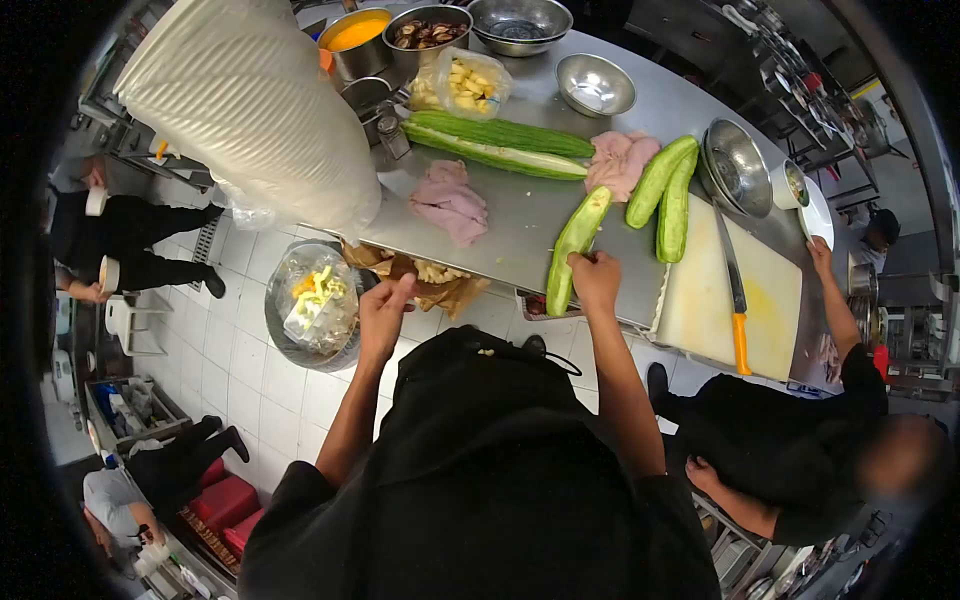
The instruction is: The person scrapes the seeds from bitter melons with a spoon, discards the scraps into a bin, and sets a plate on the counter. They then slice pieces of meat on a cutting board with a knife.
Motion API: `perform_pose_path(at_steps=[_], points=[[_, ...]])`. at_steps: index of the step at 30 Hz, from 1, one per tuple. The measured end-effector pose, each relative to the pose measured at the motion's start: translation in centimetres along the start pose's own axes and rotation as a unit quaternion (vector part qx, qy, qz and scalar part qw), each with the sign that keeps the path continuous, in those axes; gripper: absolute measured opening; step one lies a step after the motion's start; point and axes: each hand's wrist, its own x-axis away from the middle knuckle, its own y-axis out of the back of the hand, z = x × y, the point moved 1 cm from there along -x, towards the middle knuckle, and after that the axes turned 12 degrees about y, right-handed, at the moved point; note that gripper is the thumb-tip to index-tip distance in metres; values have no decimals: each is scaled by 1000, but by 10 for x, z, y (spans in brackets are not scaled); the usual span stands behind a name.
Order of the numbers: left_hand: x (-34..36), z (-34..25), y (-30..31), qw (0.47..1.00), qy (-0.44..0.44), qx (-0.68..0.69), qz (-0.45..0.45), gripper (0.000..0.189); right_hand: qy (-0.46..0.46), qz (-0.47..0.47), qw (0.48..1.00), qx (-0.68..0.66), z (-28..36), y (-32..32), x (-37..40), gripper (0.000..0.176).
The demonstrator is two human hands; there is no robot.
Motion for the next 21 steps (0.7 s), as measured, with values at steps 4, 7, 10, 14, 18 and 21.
perform_pose_path(at_steps=[4, 7, 10, 14, 18, 21], points=[[-1, -23, -48, 990, 37, 23, 131, 35, 26, 68, 997, -2, 5, 27, 11, 27], [-10, -41, -81, 964, 120, 69, 228, 50, 68, 176, 982, -10, 17, 50, 20, 23], [-20, -64, -94, 909, 200, 102, 350, 66, 125, 294, 947, 26, 57, 73, 32, 21], [-32, -57, -112, 883, 223, 143, 387, 50, 332, 319, 873, 163, 84, 77, 18, 17], [-30, -53, -132, 885, 206, 230, 350, 34, 361, 218, 865, 272, 82, 65, -10, 21], [-40, -36, -144, 878, 243, 282, 300, 38, 312, 234, 870, 301, 86, 64, -18, 22]])
